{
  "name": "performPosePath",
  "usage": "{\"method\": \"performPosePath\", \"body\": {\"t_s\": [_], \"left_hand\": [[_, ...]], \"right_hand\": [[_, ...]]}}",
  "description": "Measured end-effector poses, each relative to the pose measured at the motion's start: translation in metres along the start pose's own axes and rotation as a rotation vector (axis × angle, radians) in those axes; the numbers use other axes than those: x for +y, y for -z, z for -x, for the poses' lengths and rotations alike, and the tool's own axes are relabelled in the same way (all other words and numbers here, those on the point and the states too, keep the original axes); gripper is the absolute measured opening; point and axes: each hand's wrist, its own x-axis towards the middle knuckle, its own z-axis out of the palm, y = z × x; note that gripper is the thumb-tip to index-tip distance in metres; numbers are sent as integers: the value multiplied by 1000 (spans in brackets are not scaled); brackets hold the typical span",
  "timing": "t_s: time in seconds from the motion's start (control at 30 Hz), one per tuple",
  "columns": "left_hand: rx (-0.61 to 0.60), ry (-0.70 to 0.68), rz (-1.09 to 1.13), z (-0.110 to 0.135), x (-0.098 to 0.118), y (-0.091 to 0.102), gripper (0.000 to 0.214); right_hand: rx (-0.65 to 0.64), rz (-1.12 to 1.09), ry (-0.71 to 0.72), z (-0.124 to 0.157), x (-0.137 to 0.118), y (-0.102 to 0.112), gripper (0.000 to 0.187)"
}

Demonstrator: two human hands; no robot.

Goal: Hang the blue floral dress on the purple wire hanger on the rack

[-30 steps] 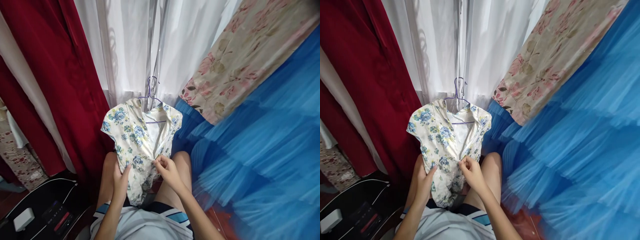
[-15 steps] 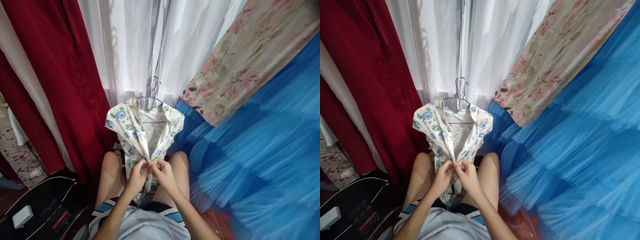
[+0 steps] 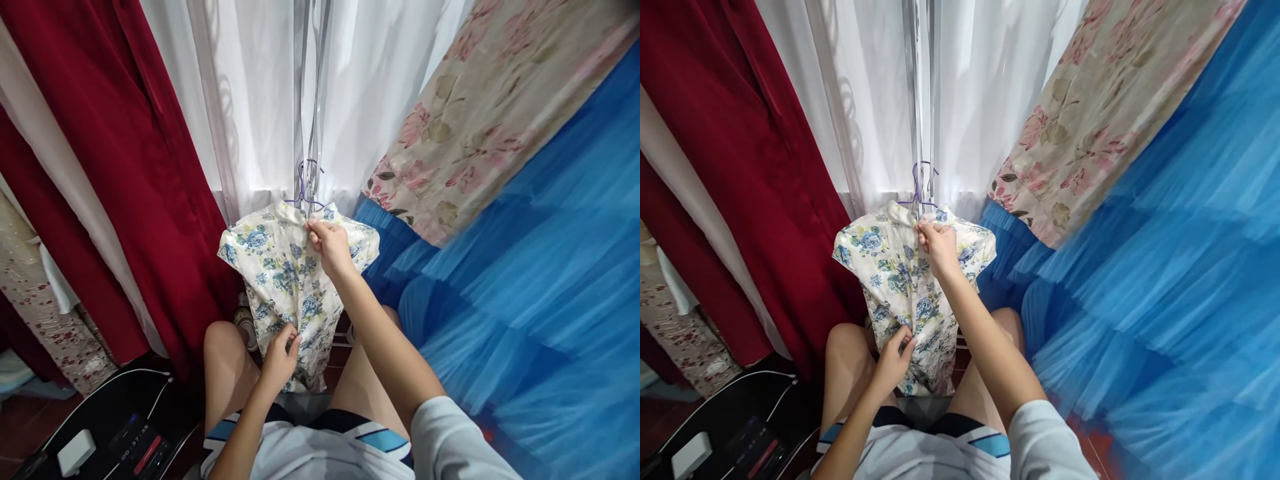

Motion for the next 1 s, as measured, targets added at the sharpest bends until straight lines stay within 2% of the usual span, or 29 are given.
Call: {"method": "performPosePath", "body": {"t_s": [0.1, 0.17, 0.23, 0.3, 0.37, 0.43, 0.5, 0.6, 0.7, 0.77, 0.83, 0.9, 1.0], "left_hand": [[-66, -17, 15, -12, -12, 8, 18], [-122, -44, 36, -28, -5, 19, 12], [-89, -102, 65, -50, 17, 35, 9], [70, -181, 75, -79, 53, 55, 30], [183, -304, 65, -110, 92, 73, 42], [181, -453, 8, -138, 125, 85, 35], [160, -557, -116, -158, 146, 90, 22], [192, -631, -238, -170, 160, 88, 18], [339, -642, -178, -172, 162, 91, 16], [494, -611, -67, -176, 156, 105, 17], [656, -548, 64, -186, 139, 126, 18], [783, -434, 217, -200, 112, 147, 18], [969, -52, 573, -215, 62, 162, 14]], "right_hand": [[25, 24, 53, 7, 3, 0, 27], [17, 52, 74, 15, 8, 5, 26], [-6, 86, 95, 21, 11, 9, 25], [-27, 118, 114, 25, 11, 13, 25], [-45, 150, 121, 28, 10, 14, 26], [-59, 178, 126, 30, 7, 15, 28], [-73, 188, 123, 30, 7, 16, 29], [-67, 201, 112, 26, 11, 18, 32], [-22, 276, 101, 20, 22, 21, 33], [-22, 332, 70, 21, 30, 26, 32], [-53, 365, 37, 27, 36, 34, 31], [-84, 401, 34, 37, 39, 43, 29], [-114, 501, 66, 53, 40, 49, 26]]}}
